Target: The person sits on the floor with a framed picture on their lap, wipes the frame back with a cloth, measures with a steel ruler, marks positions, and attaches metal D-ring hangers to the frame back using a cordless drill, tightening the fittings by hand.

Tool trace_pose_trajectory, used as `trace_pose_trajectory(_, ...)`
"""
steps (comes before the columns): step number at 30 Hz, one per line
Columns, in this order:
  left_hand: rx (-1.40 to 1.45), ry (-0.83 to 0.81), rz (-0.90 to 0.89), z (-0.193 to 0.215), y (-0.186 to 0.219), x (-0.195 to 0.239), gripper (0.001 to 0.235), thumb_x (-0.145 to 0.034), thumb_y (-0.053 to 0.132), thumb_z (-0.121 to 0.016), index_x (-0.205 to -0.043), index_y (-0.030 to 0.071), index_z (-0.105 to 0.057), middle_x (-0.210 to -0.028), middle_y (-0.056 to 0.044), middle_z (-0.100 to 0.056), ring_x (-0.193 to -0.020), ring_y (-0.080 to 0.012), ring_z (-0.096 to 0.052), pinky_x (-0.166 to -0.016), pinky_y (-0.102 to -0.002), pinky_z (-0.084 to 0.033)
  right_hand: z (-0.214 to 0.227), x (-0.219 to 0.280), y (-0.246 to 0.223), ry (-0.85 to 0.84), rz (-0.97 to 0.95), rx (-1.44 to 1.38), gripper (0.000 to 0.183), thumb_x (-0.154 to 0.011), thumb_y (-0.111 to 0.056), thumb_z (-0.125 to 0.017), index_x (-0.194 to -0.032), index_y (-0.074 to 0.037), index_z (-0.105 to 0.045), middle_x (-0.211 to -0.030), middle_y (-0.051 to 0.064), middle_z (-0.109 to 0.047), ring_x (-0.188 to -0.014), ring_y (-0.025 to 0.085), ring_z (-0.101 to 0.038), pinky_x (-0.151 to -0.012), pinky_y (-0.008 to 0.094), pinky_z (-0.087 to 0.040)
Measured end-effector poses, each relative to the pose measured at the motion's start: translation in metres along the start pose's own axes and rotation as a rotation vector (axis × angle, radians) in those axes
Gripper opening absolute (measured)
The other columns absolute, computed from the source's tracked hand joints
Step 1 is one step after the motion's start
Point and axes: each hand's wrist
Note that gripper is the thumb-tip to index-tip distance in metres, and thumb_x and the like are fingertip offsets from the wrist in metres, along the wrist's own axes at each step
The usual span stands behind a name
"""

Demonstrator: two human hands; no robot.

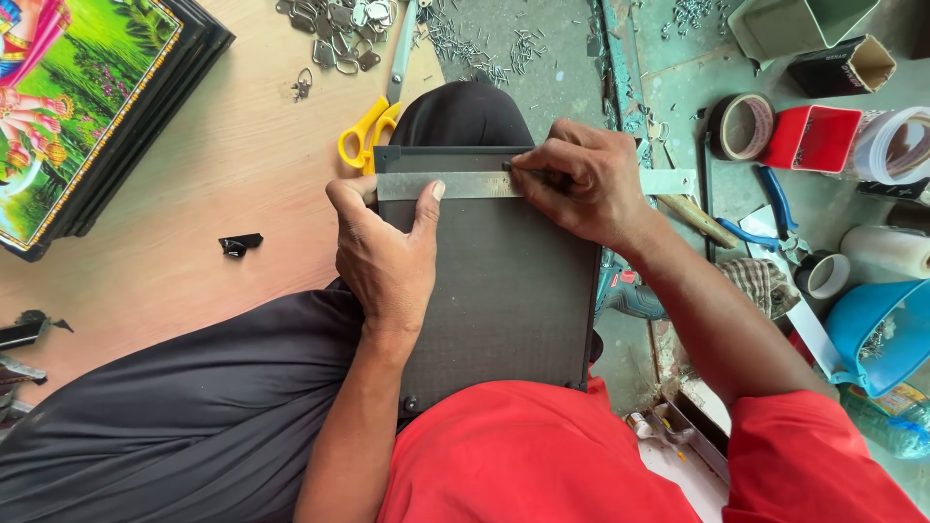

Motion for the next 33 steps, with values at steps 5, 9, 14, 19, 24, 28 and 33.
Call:
trace_pose_trajectory(5,0.001,0.007,0.018,0.000,0.001,-0.001,0.061,-0.088,0.039,-0.085,-0.115,0.003,-0.044,-0.094,-0.014,-0.066,-0.085,-0.0318,-0.071,-0.072,-0.045,-0.052,0.001,-0.003,-0.002,-0.031,0.005,-0.014,0.010,-0.090,-0.011,-0.086,-0.094,-0.009,-0.077,-0.077,0.001,-0.061,-0.061,0.008,-0.059,-0.051,0.026,-0.046)
trace_pose_trajectory(9,-0.029,-0.002,0.023,0.001,0.003,-0.001,0.061,-0.089,0.041,-0.085,-0.114,0.003,-0.044,-0.093,-0.015,-0.065,-0.083,-0.0324,-0.070,-0.072,-0.045,-0.052,-0.002,-0.004,-0.005,0.044,-0.011,0.066,0.012,-0.091,-0.012,-0.088,-0.094,-0.008,-0.076,-0.077,0.002,-0.061,-0.059,0.011,-0.058,-0.050,0.029,-0.044)
trace_pose_trajectory(14,-0.005,-0.006,0.010,0.000,-0.001,-0.001,0.062,-0.088,0.042,-0.084,-0.114,0.004,-0.043,-0.091,-0.015,-0.065,-0.083,-0.0310,-0.071,-0.070,-0.044,-0.053,0.002,-0.002,-0.001,-0.037,0.066,0.055,0.010,-0.089,-0.011,-0.085,-0.090,-0.009,-0.075,-0.076,0.002,-0.061,-0.059,0.012,-0.058,-0.050,0.030,-0.044)
trace_pose_trajectory(19,-0.065,-0.018,0.081,0.002,0.005,-0.003,0.063,-0.088,0.042,-0.085,-0.113,0.003,-0.043,-0.089,-0.017,-0.065,-0.080,-0.0359,-0.069,-0.070,-0.047,-0.051,-0.002,-0.007,-0.004,0.056,0.035,0.076,0.012,-0.094,-0.013,-0.085,-0.096,-0.008,-0.074,-0.079,0.002,-0.061,-0.065,0.015,-0.062,-0.055,0.031,-0.047)
trace_pose_trajectory(24,0.021,0.053,0.020,0.001,0.000,-0.001,0.060,-0.086,0.040,-0.086,-0.113,0.005,-0.046,-0.093,-0.015,-0.070,-0.083,-0.0350,-0.071,-0.069,-0.046,-0.052,0.007,-0.007,-0.014,-0.028,0.078,0.093,0.011,-0.087,-0.012,-0.084,-0.092,-0.009,-0.075,-0.075,0.004,-0.061,-0.060,0.018,-0.060,-0.053,0.033,-0.046)
trace_pose_trajectory(28,0.166,0.022,0.126,0.009,-0.006,-0.006,0.054,-0.081,0.037,-0.088,-0.108,0.006,-0.052,-0.083,-0.008,-0.072,-0.075,-0.0249,-0.072,-0.066,-0.039,-0.054,0.017,0.001,-0.008,-0.105,-0.134,-0.395,0.015,-0.097,-0.001,-0.064,-0.105,-0.007,-0.076,-0.088,0.002,-0.068,-0.070,0.011,-0.061,-0.057,0.027,-0.046)
trace_pose_trajectory(33,0.643,0.105,0.221,0.028,-0.133,-0.025,0.036,-0.093,0.025,-0.086,-0.106,0.002,-0.062,-0.087,-0.006,-0.067,-0.073,-0.0172,-0.064,-0.067,-0.033,-0.055,0.046,-0.048,0.007,0.022,-0.233,-0.482,0.024,-0.112,0.000,-0.051,-0.127,-0.006,-0.069,-0.091,0.004,-0.071,-0.080,0.008,-0.069,-0.067,0.024,-0.053)
Point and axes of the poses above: each hand's wrist, its own x-axis away from the middle knuckle, its own z-axis out of the back of the hand, y = z × x
